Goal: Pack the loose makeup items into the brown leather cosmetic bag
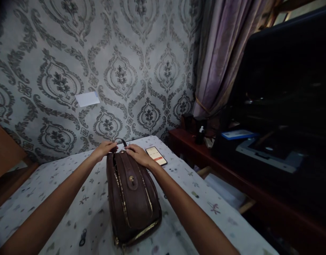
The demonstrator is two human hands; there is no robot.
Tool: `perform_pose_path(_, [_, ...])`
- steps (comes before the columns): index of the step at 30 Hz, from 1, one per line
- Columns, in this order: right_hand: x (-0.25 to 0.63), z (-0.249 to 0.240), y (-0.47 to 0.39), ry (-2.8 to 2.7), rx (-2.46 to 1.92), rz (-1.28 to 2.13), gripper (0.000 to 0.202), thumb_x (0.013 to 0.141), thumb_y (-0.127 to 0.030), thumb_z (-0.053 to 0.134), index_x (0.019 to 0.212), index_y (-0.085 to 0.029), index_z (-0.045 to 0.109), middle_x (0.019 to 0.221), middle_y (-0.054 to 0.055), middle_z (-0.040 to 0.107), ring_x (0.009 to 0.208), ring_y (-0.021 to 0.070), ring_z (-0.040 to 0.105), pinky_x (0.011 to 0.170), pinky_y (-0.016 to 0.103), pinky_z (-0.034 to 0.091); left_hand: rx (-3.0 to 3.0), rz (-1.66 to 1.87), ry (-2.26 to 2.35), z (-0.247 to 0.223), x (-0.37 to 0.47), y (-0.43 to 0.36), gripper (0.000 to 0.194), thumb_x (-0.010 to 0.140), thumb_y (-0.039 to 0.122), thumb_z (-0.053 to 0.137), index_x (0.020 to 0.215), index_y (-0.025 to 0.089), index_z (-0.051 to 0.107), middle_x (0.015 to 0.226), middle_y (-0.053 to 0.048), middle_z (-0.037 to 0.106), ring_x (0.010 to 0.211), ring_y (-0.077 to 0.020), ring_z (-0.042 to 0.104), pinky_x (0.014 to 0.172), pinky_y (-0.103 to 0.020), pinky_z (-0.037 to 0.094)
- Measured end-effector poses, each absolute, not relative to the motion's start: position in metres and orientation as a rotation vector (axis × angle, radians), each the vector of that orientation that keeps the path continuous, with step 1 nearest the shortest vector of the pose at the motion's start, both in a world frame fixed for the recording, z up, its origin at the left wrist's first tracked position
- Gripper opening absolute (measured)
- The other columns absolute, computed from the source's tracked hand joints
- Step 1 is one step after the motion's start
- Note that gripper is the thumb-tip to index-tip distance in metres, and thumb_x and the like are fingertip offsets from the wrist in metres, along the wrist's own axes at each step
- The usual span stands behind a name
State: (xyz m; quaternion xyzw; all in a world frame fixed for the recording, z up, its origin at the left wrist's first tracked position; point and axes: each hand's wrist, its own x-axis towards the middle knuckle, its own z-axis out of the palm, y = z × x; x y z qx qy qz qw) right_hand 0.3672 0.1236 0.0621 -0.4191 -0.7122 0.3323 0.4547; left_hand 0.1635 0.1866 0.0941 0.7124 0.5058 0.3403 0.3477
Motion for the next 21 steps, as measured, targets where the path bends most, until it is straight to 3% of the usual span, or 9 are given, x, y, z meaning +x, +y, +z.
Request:
perform_pose_path(5, [0.372,0.052,0.113,-1.606,-1.089,0.838,0.038,0.088,-0.038,0.055,0.12,-0.021,0.065,0.129,0.008,0.063,0.123,0.0244,0.054,0.111,0.043,0.034,1.849,0.743,1.334,0.1,0.164,0.188,0.015,0.069,0.031,0.059,0.072,0.016,0.062,0.06,0.0,0.062,0.059,-0.0142,0.059,0.054,-0.023,0.042])
perform_pose_path(9, [0.373,0.048,0.108,-1.551,-1.07,0.867,0.04,0.087,-0.039,0.054,0.121,-0.022,0.065,0.129,0.007,0.065,0.122,0.0247,0.057,0.11,0.043,0.037,1.936,0.692,1.354,0.112,0.183,0.196,0.014,0.067,0.022,0.062,0.08,0.016,0.064,0.06,0.001,0.061,0.058,-0.0133,0.059,0.054,-0.022,0.043])
perform_pose_path(14, [0.373,0.048,0.109,-1.531,-1.051,0.87,0.04,0.085,-0.038,0.056,0.121,-0.022,0.066,0.13,0.007,0.065,0.123,0.0245,0.057,0.111,0.042,0.037,2.175,0.685,1.489,0.121,0.201,0.196,0.013,0.07,0.029,0.068,0.076,0.018,0.071,0.062,0.0,0.063,0.065,-0.0151,0.058,0.057,-0.023,0.038])
perform_pose_path(21, [0.372,0.046,0.113,-1.543,-1.083,0.826,0.04,0.086,-0.038,0.056,0.12,-0.02,0.066,0.132,0.009,0.063,0.126,0.0249,0.055,0.112,0.043,0.034,2.369,0.7,1.821,0.117,0.206,0.171,0.029,0.09,0.035,0.051,0.083,0.019,0.074,0.081,-0.007,0.071,0.085,-0.0215,0.063,0.066,-0.028,0.037])
